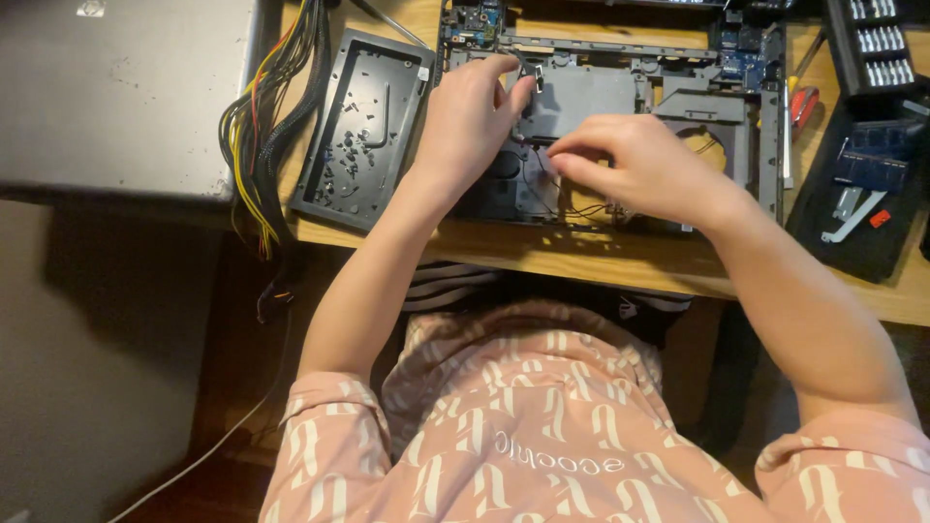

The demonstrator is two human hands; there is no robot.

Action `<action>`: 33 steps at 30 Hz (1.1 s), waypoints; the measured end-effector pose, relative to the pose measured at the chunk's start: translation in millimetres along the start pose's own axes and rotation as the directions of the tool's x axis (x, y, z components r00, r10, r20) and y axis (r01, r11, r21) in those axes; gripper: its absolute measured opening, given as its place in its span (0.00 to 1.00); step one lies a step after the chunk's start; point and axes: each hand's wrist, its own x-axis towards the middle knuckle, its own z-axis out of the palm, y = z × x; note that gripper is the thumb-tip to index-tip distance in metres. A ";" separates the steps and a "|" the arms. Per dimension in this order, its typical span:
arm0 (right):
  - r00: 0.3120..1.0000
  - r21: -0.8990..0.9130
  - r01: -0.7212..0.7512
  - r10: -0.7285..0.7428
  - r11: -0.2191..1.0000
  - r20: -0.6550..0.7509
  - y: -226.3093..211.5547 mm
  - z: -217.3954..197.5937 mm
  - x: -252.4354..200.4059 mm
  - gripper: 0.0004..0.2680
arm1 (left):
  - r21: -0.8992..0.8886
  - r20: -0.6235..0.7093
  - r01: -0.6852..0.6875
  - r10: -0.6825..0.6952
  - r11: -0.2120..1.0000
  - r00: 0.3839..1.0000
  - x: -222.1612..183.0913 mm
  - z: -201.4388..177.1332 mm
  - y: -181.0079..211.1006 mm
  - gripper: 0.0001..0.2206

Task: Repairing or disassembling a laptop computer at a workbench.

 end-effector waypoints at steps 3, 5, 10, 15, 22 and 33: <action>0.998 -0.073 0.040 -0.036 0.997 0.052 -8.0 15.4 10.4 0.11 | -0.067 -0.028 -0.053 0.051 0.996 0.998 -7.9 -14.1 14.9 0.09; 0.994 -0.095 0.087 -0.080 0.992 0.072 -9.6 16.7 10.0 0.10 | -0.109 -0.015 -0.045 0.043 0.993 0.999 -13.1 -24.4 26.3 0.08; 0.995 0.014 0.014 -0.015 1.000 0.102 -13.7 -12.9 0.2 0.07 | -0.215 0.032 -0.013 0.020 0.977 0.999 -31.8 -44.3 43.7 0.08; 0.981 0.468 -0.172 0.106 0.867 0.162 13.5 -38.8 -27.2 0.06 | -0.168 0.263 -0.238 0.276 0.957 0.924 -55.9 -43.6 45.8 0.06; 0.976 0.527 -0.180 0.218 0.831 -0.012 28.2 -51.3 -50.2 0.05 | -0.142 0.383 -0.312 0.343 0.939 0.858 -61.8 -29.5 62.9 0.08; 0.961 0.724 -0.006 0.204 0.690 -0.187 31.4 -55.5 -52.1 0.05 | -0.208 0.386 -0.319 0.378 0.924 0.842 -50.3 -11.3 69.2 0.09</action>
